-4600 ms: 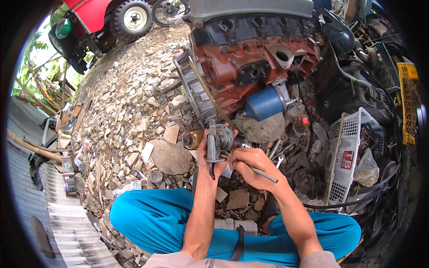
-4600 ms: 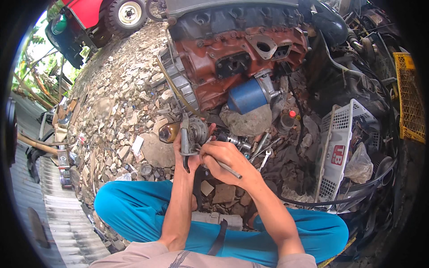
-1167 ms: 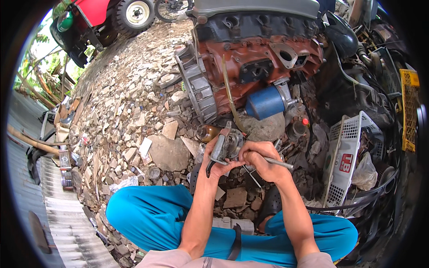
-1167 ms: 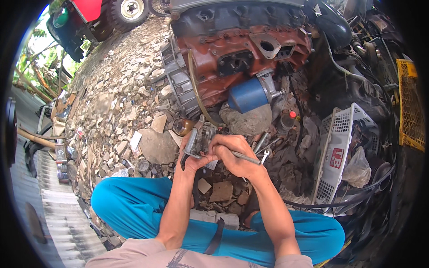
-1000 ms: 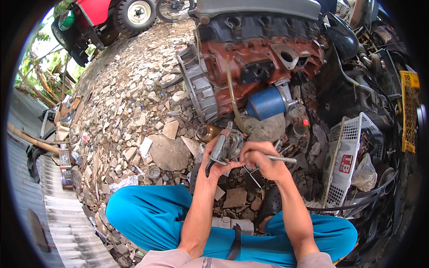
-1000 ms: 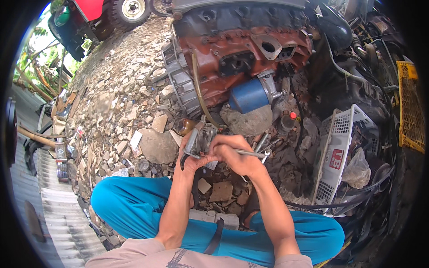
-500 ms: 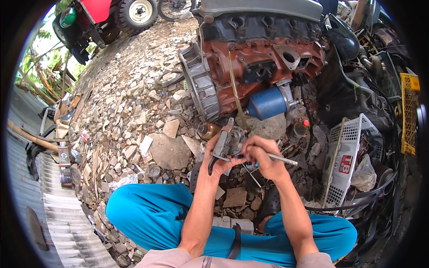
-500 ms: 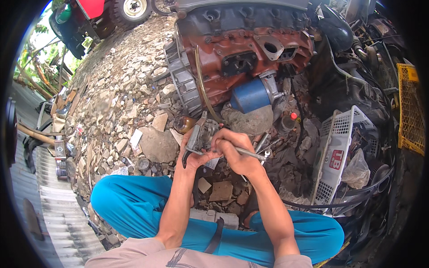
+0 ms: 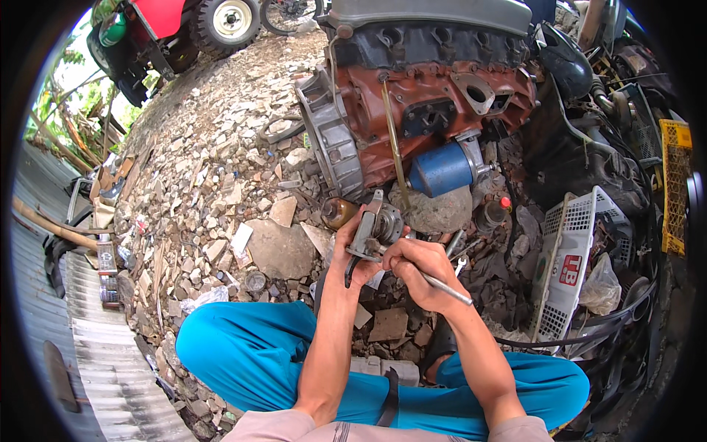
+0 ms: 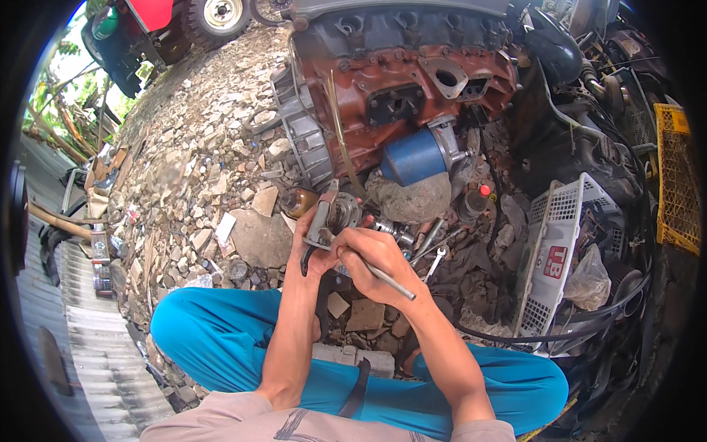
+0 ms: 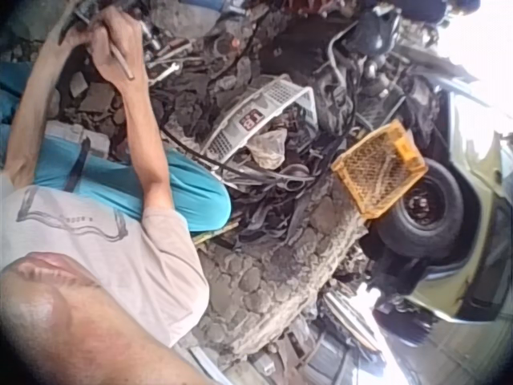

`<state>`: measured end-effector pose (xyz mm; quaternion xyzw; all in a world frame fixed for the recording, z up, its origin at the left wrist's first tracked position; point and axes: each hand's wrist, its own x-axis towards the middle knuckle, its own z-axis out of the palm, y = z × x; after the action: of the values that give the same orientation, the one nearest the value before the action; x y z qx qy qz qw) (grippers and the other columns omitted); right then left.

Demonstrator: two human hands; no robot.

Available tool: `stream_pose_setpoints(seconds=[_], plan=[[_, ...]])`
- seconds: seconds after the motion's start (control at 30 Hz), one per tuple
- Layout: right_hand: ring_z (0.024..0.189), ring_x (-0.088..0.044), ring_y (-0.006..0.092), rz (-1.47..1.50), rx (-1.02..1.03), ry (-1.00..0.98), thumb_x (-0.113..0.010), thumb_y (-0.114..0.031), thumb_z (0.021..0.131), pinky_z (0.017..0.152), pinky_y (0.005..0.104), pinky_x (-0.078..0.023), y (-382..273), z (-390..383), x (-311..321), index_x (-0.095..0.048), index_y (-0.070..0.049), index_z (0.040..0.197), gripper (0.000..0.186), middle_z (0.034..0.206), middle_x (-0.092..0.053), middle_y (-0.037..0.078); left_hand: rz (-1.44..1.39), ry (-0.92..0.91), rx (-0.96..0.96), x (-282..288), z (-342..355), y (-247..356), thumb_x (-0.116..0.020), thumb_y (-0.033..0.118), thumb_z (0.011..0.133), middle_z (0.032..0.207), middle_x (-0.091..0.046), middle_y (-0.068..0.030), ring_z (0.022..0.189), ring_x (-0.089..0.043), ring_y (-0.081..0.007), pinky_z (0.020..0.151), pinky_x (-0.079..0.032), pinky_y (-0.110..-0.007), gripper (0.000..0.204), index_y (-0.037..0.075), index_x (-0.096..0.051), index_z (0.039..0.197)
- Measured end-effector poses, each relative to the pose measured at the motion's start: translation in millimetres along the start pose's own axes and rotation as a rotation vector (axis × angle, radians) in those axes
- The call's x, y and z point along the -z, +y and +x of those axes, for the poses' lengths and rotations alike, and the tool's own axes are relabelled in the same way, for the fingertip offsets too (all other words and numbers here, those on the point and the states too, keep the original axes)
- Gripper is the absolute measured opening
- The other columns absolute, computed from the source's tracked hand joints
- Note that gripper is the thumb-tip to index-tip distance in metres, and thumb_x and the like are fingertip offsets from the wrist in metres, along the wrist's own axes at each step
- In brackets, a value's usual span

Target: The person sits on the ground and disassembles a carburetor, using a screwdriver to remove screws and separate components. They pour liquid from a bottle into the carburetor and use a hose to blow out debris, then reassemble the parts.

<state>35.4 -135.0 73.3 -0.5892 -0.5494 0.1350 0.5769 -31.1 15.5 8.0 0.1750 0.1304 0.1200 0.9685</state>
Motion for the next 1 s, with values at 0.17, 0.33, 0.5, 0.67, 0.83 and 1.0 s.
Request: stream_pose_setpoints(seconds=[0.17,0.33,0.5,0.67,0.83,1.0], plan=[[0.066,-0.062,0.0325,-0.03,-0.011,0.007,-0.049,0.001,0.083,0.063,0.039,-0.05,5,4,14,-0.058,0.003,0.086,0.01,0.075,-0.06,0.016,0.024,0.052,0.063,-1,-2,5,-0.055,0.04,0.098,0.102,-0.071,-0.0154,0.09,-0.071,-0.0297,0.074,-0.06,-0.05,0.04,0.003,-0.065,0.113],[0.068,-0.062,0.0323,-0.044,-0.001,0.049,-0.05,0.002,0.083,0.064,0.0393,-0.05,10,1,14,-0.059,0.002,0.087,0.01,0.075,-0.061,0.016,0.04,0.024,0.107,12,1,6,-0.049,0.037,0.101,0.112,-0.067,-0.0161,0.1,-0.068,-0.0326,0.079,-0.06,-0.052,0.04,0.005,-0.061,0.122],[0.069,-0.061,0.0368,-0.004,0.006,-0.115,-0.049,0.001,0.082,0.063,0.0413,-0.05,7,3,16,-0.057,0.003,0.084,0.009,0.075,-0.06,0.018,0.156,-0.002,0.093,26,5,10,-0.05,0.039,0.1,0.109,-0.069,-0.0147,0.095,-0.07,-0.0308,0.075,-0.061,-0.051,0.04,0.006,-0.062,0.119],[0.071,-0.064,0.0351,-0.071,-0.025,0.06,-0.05,-0.001,0.083,0.063,0.0421,-0.05,13,0,18,-0.058,0.003,0.086,0.01,0.073,-0.061,0.019,0.094,0.174,0.076,-11,-4,3,-0.06,0.038,0.096,0.092,-0.072,-0.0115,0.081,-0.072,-0.0254,0.067,-0.061,-0.045,0.035,0.004,-0.066,0.106],[0.069,-0.064,0.0353,-0.017,-0.027,-0.087,-0.05,0.001,0.082,0.063,0.0422,-0.05,12,2,17,-0.057,0.002,0.086,0.008,0.074,-0.061,0.018,0.11,0.16,0.05,1,-1,6,-0.059,0.038,0.097,0.091,-0.072,-0.0109,0.077,-0.071,-0.0249,0.065,-0.061,-0.042,0.036,0.004,-0.066,0.106],[0.067,-0.063,0.0365,-0.06,0.03,0.018,-0.049,0.001,0.083,0.062,0.0428,-0.049,19,0,15,-0.057,0.002,0.085,0.008,0.072,-0.06,0.018,0.095,0.157,0.103,7,0,4,-0.052,0.041,0.099,0.106,-0.07,-0.0142,0.095,-0.07,-0.0322,0.078,-0.06,-0.053,0.042,0.005,-0.063,0.117]])
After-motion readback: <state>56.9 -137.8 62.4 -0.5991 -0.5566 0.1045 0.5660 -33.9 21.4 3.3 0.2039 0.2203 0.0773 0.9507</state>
